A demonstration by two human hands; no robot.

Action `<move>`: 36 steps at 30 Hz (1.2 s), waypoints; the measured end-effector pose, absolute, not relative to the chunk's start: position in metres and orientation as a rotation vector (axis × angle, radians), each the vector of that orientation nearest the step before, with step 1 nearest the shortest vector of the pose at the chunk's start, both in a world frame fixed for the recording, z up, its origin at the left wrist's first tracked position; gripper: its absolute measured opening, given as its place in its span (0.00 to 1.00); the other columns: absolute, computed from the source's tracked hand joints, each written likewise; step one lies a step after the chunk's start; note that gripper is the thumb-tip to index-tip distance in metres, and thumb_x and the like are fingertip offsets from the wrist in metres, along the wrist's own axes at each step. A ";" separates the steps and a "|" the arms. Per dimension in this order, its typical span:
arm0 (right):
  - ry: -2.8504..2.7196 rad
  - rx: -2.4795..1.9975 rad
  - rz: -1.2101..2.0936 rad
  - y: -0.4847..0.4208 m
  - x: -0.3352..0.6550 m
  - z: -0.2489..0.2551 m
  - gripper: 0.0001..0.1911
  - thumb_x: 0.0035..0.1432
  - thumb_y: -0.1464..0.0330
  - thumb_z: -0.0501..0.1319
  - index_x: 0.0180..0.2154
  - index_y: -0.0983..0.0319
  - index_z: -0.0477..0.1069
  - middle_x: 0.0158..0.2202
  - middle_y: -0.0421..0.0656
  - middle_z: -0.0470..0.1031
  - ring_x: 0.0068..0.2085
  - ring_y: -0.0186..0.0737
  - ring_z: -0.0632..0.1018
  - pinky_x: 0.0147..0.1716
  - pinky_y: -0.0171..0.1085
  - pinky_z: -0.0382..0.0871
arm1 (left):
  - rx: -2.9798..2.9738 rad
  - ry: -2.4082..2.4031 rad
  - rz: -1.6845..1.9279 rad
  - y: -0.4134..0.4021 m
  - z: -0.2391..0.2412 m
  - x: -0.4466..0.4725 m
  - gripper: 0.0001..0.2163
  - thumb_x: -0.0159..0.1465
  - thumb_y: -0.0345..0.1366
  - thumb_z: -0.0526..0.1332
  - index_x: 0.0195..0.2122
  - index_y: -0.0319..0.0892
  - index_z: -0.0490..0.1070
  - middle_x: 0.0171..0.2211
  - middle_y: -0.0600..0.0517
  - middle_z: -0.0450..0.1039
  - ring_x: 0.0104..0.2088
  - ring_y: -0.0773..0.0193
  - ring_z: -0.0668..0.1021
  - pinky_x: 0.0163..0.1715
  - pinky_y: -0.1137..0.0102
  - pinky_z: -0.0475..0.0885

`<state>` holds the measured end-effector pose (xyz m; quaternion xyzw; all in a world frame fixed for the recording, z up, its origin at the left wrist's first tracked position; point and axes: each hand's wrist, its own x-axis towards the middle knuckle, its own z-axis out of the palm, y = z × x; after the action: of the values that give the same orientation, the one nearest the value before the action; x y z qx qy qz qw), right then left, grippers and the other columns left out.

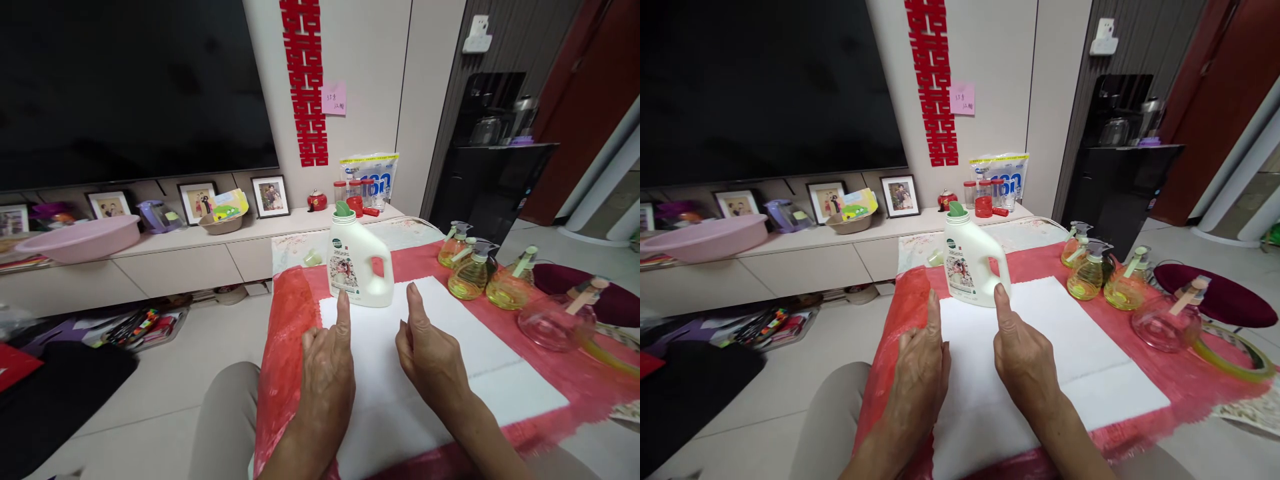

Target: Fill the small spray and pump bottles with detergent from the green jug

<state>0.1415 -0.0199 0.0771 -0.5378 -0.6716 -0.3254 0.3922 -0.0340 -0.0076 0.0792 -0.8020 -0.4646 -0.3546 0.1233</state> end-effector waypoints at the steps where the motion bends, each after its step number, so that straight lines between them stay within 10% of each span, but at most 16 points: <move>1: -1.708 -1.366 -0.823 -0.020 0.142 0.077 0.40 0.62 0.80 0.51 0.72 0.67 0.41 0.20 0.34 0.62 0.19 0.29 0.64 0.23 0.31 0.63 | -2.350 -1.356 -1.027 -0.008 0.079 -0.034 0.38 0.66 0.19 0.47 0.72 0.39 0.24 0.24 0.59 0.65 0.26 0.63 0.70 0.36 0.65 0.67; 16: -1.734 -1.391 -0.803 -0.018 0.145 0.075 0.40 0.61 0.80 0.51 0.72 0.67 0.40 0.21 0.34 0.64 0.19 0.30 0.65 0.23 0.30 0.64 | -2.466 -1.413 -0.986 -0.004 0.068 -0.025 0.35 0.66 0.20 0.46 0.72 0.41 0.34 0.26 0.57 0.70 0.28 0.62 0.74 0.42 0.60 0.68; 25: -1.710 -1.473 -0.294 -0.003 0.179 0.066 0.20 0.67 0.64 0.55 0.58 0.62 0.69 0.33 0.42 0.71 0.30 0.32 0.73 0.31 0.33 0.69 | -2.772 -1.648 -0.771 0.028 0.020 0.005 0.20 0.61 0.21 0.54 0.48 0.47 0.76 0.38 0.49 0.77 0.40 0.55 0.76 0.40 0.61 0.66; 30: -1.434 -1.541 0.176 0.039 0.204 0.068 0.28 0.57 0.53 0.62 0.53 0.63 0.74 0.48 0.50 0.73 0.46 0.43 0.76 0.44 0.43 0.74 | -2.819 -1.696 -0.826 0.039 -0.011 0.005 0.19 0.60 0.19 0.54 0.44 0.46 0.77 0.36 0.50 0.76 0.39 0.57 0.75 0.39 0.62 0.66; 36: -1.313 -1.564 0.414 0.115 0.199 0.075 0.37 0.49 0.63 0.68 0.61 0.65 0.66 0.53 0.51 0.72 0.51 0.45 0.75 0.53 0.46 0.71 | -2.886 -1.664 -0.923 0.042 -0.015 0.001 0.18 0.61 0.20 0.53 0.43 0.44 0.77 0.36 0.49 0.76 0.39 0.57 0.74 0.40 0.62 0.67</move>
<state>0.1991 0.1150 0.0751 -0.6479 -0.5442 0.1714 0.5047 0.0008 0.0421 -0.0150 -0.8245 -0.4754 -0.2637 -0.1568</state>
